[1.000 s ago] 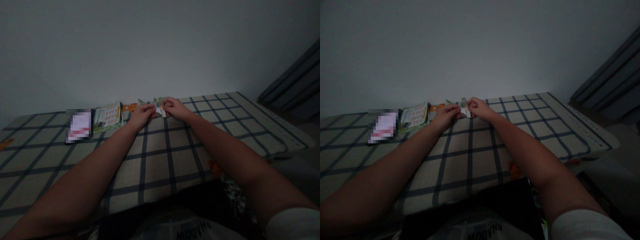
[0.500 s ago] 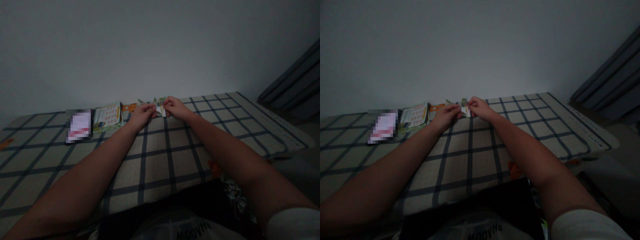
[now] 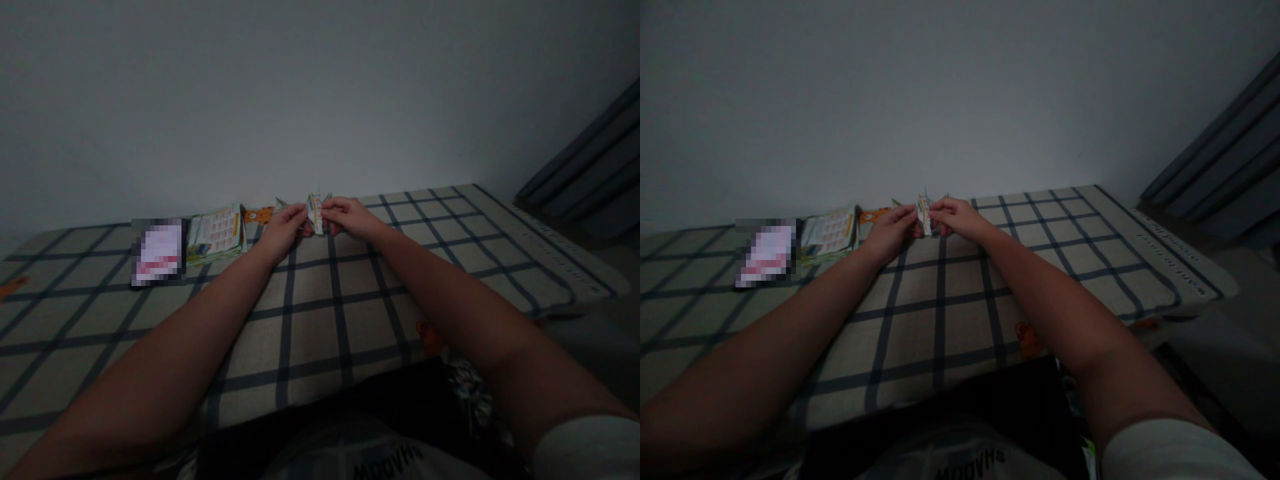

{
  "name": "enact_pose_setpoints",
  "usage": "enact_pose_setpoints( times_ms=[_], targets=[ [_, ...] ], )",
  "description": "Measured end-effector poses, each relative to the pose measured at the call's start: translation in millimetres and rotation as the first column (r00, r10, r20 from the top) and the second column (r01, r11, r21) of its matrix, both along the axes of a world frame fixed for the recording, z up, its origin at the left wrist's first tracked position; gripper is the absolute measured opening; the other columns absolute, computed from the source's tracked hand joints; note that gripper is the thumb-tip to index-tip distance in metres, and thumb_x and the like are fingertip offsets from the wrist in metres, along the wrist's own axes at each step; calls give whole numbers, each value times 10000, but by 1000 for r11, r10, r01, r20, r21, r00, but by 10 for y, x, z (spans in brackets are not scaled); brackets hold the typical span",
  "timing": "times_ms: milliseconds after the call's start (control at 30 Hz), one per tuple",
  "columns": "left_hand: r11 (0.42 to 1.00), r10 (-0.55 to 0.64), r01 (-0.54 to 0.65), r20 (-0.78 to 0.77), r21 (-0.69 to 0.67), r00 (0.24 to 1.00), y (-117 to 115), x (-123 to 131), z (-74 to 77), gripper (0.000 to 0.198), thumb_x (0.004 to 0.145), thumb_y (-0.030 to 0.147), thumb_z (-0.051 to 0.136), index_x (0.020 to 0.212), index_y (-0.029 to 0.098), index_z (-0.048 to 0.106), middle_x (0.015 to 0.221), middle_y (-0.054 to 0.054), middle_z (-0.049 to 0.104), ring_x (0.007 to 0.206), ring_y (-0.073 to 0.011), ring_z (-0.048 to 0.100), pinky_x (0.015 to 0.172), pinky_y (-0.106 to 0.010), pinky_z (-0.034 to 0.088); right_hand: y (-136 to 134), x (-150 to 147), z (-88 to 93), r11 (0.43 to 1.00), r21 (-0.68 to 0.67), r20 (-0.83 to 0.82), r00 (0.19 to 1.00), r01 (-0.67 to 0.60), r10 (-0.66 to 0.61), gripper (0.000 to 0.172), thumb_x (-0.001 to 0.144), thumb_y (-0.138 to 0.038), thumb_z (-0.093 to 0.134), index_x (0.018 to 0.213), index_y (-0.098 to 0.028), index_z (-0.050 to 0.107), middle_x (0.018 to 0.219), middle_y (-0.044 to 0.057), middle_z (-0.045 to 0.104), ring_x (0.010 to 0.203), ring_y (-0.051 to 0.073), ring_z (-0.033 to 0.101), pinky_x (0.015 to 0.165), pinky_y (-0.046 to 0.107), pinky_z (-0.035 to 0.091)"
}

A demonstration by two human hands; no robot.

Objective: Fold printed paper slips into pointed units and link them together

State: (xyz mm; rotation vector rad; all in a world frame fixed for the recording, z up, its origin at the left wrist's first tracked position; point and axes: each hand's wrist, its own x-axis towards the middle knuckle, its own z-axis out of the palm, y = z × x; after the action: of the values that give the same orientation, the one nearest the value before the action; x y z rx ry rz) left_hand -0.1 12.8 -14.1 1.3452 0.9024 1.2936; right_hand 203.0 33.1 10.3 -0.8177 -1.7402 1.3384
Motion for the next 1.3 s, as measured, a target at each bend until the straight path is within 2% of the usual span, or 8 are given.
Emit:
enact_pose_setpoints(
  times_ms=[300, 533, 633, 767, 867, 1067, 1167, 1300],
  targets=[
    [1000, 16, -15, -53, 13, 998, -23, 14, 0, 455, 802, 417, 872, 1174, 171, 784, 975, -58, 785, 744, -133, 679, 693, -257, 583, 17, -5, -37, 999, 16, -7, 1000, -28, 29, 109, 904, -223, 773, 938, -159, 692, 759, -3, 707, 556, 78, 594, 534, 188, 512],
    [997, -71, 69, -69, -23, 995, -73, -7, 39, 554, 792, 625, 833, 1115, 177, 798, 971, -79, 788, 811, -167, 707, 684, -255, 562, -1, -5, -21, 1000, 8, 8, 1000, -12, 12, 139, 882, -248, 795, 952, -172, 703, 771, -3, 708, 561, 85, 597, 536, 196, 524],
    [995, -99, 100, -124, 3, 987, -129, 23, 77, 592, 712, 534, 931, 1166, 183, 788, 1061, -80, 801, 868, -174, 719, 768, -276, 574, -5, -5, -23, 1000, 15, 20, 1000, -4, 4, 126, 887, -245, 790, 943, -171, 705, 755, 0, 702, 577, 90, 603, 536, 193, 523],
    [991, -131, 131, -77, -8, 988, -167, 62, 100, 596, 648, 444, 979, 1146, 181, 787, 1127, -99, 811, 989, -218, 741, 909, -333, 587, -4, 0, -26, 1000, 26, 21, 1000, -2, 1, 144, 889, -256, 794, 961, -171, 702, 772, 11, 716, 592, 94, 613, 551, 198, 539],
    [994, -109, 108, -73, -16, 991, -142, 52, 79, 622, 659, 427, 967, 1197, 178, 781, 1176, -122, 806, 994, -232, 742, 869, -335, 595, -5, 5, -19, 999, 36, 19, 1000, -6, 5, 158, 887, -258, 792, 975, -170, 695, 761, 3, 708, 580, 93, 611, 548, 202, 538],
    [997, -75, 73, -62, -35, 995, -78, 0, 32, 543, 708, 404, 909, 1196, 193, 797, 1154, -93, 803, 887, -185, 723, 709, -270, 559, 2, -13, -20, 997, 63, 21, 999, 34, -35, 117, 908, -231, 733, 991, -170, 678, 749, -7, 697, 554, 85, 589, 536, 208, 520],
    [996, -83, 80, -60, -41, 995, -73, 2, 27, 532, 708, 391, 896, 1187, 184, 790, 1167, -98, 794, 881, -184, 721, 713, -279, 564, 21, -25, -52, 992, 109, 38, 997, 67, -71, 94, 899, -213, 708, 965, -178, 651, 753, -7, 687, 582, 94, 601, 544, 214, 515],
    [997, -71, 69, -50, -33, 996, -50, 13, -11, 680, 668, 329, 923, 1295, 176, 707, 1149, -97, 783, 890, -186, 730, 794, -325, 584, 45, -20, -106, 974, 222, 73, 995, 48, -65, 128, 862, -150, 642, 968, -203, 593, 703, -50, 624, 586, 98, 592, 564, 219, 488]
  ],
)
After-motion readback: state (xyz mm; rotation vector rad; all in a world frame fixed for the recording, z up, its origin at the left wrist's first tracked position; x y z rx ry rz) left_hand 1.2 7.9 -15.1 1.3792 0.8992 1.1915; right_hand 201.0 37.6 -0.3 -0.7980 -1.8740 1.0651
